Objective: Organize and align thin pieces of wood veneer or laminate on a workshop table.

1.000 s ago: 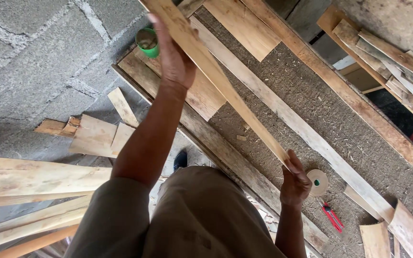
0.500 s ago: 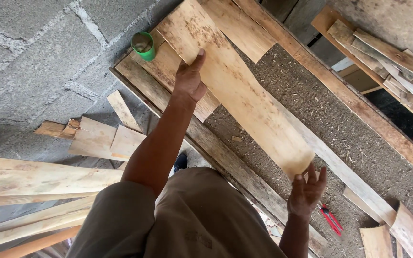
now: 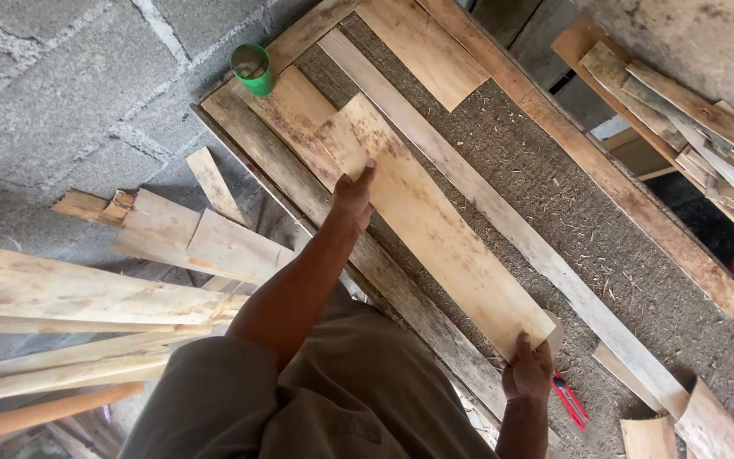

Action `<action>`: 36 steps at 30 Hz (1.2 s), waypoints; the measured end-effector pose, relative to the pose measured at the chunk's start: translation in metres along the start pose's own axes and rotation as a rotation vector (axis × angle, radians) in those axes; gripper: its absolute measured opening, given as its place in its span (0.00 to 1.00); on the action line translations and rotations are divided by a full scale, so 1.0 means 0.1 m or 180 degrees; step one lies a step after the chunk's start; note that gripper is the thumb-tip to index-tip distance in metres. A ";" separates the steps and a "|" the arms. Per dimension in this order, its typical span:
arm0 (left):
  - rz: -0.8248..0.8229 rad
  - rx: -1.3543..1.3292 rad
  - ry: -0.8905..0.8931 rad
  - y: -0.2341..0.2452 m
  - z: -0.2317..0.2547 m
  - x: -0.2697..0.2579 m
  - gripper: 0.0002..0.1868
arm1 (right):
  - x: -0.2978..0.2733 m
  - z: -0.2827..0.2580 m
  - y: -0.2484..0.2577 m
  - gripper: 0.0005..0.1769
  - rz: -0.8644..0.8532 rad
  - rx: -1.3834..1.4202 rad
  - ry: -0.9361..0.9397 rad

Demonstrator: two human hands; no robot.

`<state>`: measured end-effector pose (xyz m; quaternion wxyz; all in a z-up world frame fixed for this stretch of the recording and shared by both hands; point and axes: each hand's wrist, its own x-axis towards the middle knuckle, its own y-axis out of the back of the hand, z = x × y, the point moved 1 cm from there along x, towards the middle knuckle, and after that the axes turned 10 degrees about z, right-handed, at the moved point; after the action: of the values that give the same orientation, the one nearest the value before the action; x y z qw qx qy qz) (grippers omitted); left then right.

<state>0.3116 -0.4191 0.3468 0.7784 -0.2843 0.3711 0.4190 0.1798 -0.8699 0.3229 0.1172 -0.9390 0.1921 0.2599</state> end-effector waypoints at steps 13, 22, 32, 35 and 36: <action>0.0137 0.1350 -0.2460 0.15 0.08 1.13 0.16 | 0.72 0.04 -0.68 0.18 0.0445 -0.0154 -0.0091; 0.0211 0.3517 -0.4297 0.19 0.71 1.66 0.31 | 1.46 0.20 -1.46 0.15 0.0207 -0.0528 0.0131; -0.0061 0.4192 -0.4801 0.18 0.90 1.79 0.35 | 1.55 0.17 -1.76 0.15 0.0400 -0.0733 -0.0308; -0.0055 0.4260 -0.4856 0.19 0.89 1.76 0.35 | 1.58 0.20 -1.76 0.16 0.0373 -0.0729 -0.0331; -0.0055 0.4286 -0.4831 0.19 0.90 1.75 0.35 | 1.59 0.20 -1.78 0.15 0.0364 -0.0706 -0.0360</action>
<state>0.3915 -0.2646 0.2521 0.8100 0.5520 -0.0644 0.1871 0.3713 -0.7515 0.2428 0.0084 -0.9176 0.2085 0.3383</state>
